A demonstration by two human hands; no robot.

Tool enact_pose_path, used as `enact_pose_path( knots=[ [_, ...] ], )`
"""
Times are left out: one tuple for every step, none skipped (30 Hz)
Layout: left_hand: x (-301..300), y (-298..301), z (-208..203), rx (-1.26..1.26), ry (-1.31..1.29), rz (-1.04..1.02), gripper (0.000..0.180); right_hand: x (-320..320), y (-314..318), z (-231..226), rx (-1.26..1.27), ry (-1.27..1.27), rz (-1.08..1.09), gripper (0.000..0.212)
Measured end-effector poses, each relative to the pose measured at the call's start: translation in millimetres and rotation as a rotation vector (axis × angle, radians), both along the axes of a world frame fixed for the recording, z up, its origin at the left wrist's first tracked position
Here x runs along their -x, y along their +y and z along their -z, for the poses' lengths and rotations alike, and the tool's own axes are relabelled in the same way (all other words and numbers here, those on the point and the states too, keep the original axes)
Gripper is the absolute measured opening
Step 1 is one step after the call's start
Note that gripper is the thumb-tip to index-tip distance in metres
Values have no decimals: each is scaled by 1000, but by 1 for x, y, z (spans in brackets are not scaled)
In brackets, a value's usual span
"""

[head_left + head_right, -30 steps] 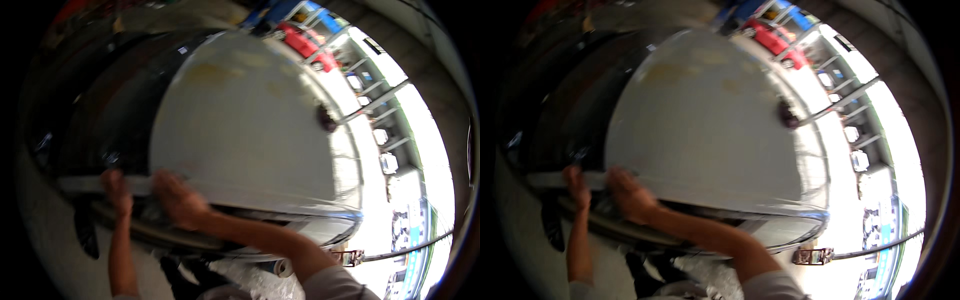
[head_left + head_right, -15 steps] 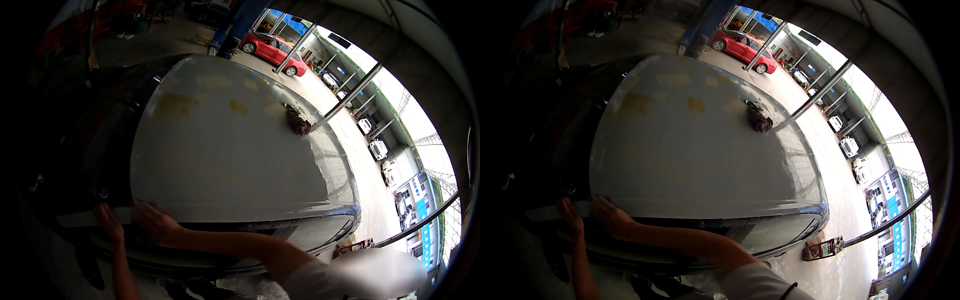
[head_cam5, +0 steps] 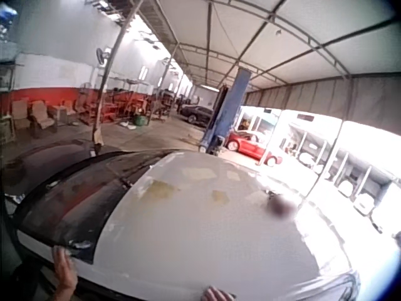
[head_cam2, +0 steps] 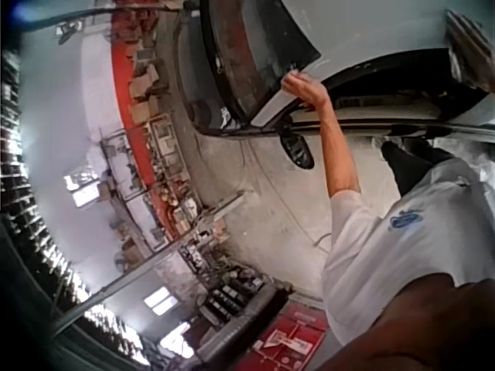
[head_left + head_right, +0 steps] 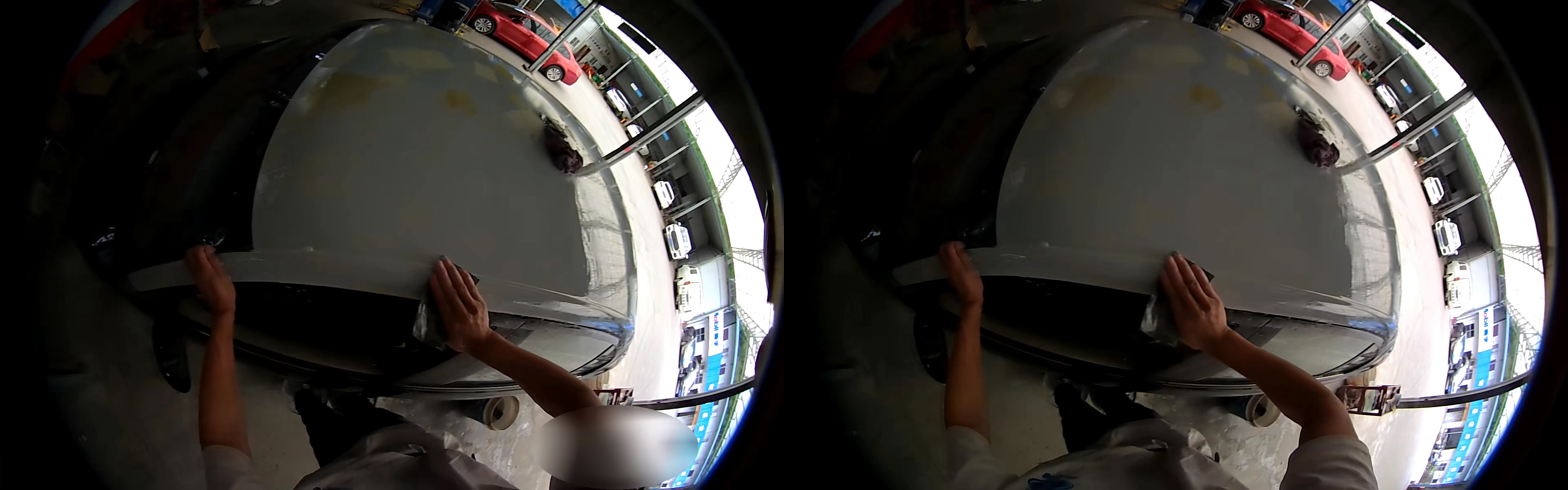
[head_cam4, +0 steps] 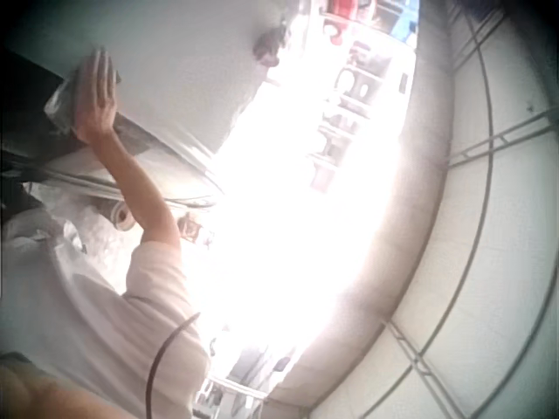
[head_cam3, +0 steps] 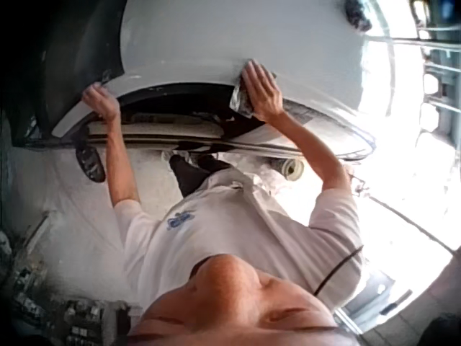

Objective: The person sands the surface of a car hood using a sanding block. They move the block across the hood in various directions to smooth the surface, occasionally pausing to wipe the area with a cloth.

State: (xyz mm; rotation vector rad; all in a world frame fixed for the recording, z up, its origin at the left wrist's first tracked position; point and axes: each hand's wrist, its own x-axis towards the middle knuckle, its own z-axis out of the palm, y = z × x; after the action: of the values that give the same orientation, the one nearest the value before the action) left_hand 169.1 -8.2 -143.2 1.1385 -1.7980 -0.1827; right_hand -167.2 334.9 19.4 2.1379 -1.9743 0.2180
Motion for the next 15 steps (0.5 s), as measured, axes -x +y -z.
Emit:
enact_pose_path(
  knots=[
    [1,1,-5,20,5,-15,17,-17,-22,1,-38,67,-19,67],
    [-1,4,-7,34,12,-29,19,-42,-49,4,-82,136,-38,65],
    [-3,4,-4,17,11,-23,19,-67,-77,7,-101,144,-85,64],
    [-6,3,-1,4,4,-17,20,-94,-108,14,-115,146,-133,63],
    [-3,1,0,-8,6,-8,21,-122,-136,18,-168,225,-175,65],
    [3,1,0,1,12,6,22,-138,-157,22,-222,306,-215,66],
    [5,2,-1,6,9,18,22,-142,-165,30,-184,261,-222,65],
    [7,0,-2,17,6,33,23,-143,-173,35,-141,218,-226,64],
    [-3,-3,2,-16,-29,35,24,-148,-174,40,-101,161,-236,64],
    [-16,1,3,-11,-41,27,23,-141,-156,31,-157,240,-235,64],
    [-23,-1,-3,10,-42,18,23,-114,-132,12,-198,333,-231,64],
    [-23,-3,-7,31,-36,20,23,-86,-102,18,-201,195,-164,63],
    [-20,-2,-9,11,-23,24,21,-57,-63,27,-207,62,-89,62],
    [-17,-2,-7,6,-9,6,21,-29,-22,23,-220,2,23,66],
    [-14,0,-5,5,4,-11,21,0,17,16,-157,17,61,69]
  ],
)
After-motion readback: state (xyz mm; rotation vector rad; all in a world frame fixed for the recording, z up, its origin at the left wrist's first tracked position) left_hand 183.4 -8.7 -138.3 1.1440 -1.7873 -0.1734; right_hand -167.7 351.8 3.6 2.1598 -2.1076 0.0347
